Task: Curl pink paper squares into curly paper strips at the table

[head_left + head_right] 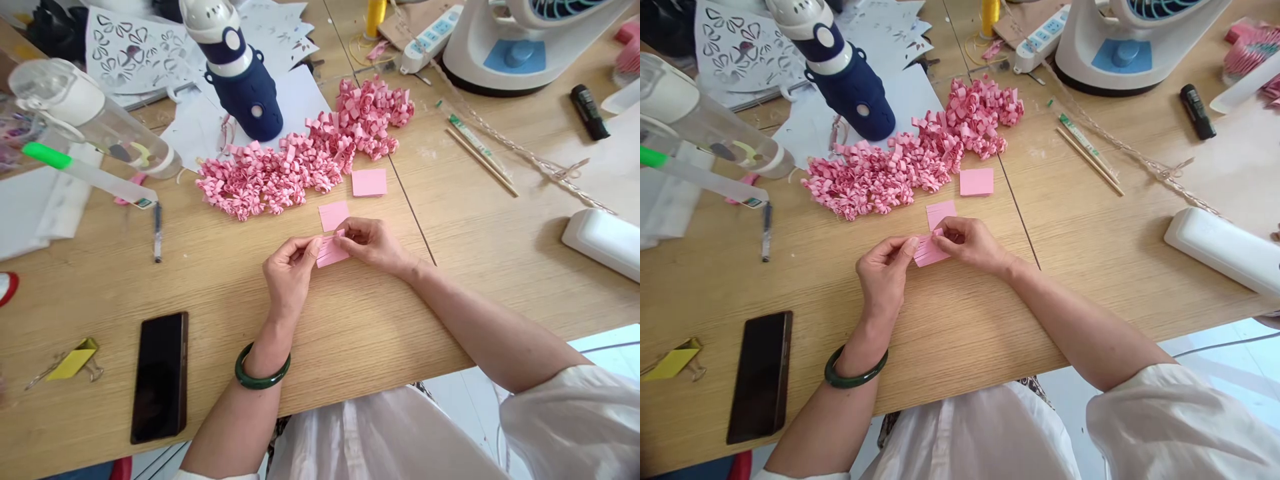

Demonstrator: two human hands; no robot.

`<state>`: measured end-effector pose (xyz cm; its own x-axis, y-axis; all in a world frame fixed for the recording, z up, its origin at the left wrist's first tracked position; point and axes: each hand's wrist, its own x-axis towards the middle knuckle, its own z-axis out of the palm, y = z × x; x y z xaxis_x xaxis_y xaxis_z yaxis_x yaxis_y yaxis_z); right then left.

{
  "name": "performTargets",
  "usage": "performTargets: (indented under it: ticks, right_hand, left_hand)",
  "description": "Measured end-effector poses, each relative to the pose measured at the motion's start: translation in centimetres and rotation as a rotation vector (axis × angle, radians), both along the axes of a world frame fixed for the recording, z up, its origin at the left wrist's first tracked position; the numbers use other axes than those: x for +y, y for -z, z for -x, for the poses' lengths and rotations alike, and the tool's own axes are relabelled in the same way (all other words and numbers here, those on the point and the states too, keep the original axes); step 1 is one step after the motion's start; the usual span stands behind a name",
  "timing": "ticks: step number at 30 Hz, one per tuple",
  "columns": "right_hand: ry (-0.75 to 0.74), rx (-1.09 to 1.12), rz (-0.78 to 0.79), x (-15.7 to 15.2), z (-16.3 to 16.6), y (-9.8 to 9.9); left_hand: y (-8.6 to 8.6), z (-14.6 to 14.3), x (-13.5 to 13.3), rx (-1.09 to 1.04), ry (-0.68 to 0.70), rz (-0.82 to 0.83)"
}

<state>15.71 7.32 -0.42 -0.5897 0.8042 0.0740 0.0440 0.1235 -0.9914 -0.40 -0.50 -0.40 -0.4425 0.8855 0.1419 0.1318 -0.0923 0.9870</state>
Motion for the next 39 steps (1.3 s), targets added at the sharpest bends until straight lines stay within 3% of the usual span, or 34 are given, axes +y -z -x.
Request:
performTargets:
  ticks: [14, 26, 39]
  right_hand:
    - [0.025, 0.081, 0.086, -0.13, -0.07, -0.12]
    - [0.061, 0.049, 0.025, 0.01, 0.09, -0.16]
    - [0.049, 0.040, 0.022, -0.06, 0.05, -0.14]
  left_hand:
    - [-0.14, -0.12, 0.12, -0.059, -0.012, -0.027]
    - [-0.16, -0.02, 0.03, -0.021, -0.013, -0.013]
    - [-0.28, -0.17, 0.10, -0.116, 0.042, -0.005]
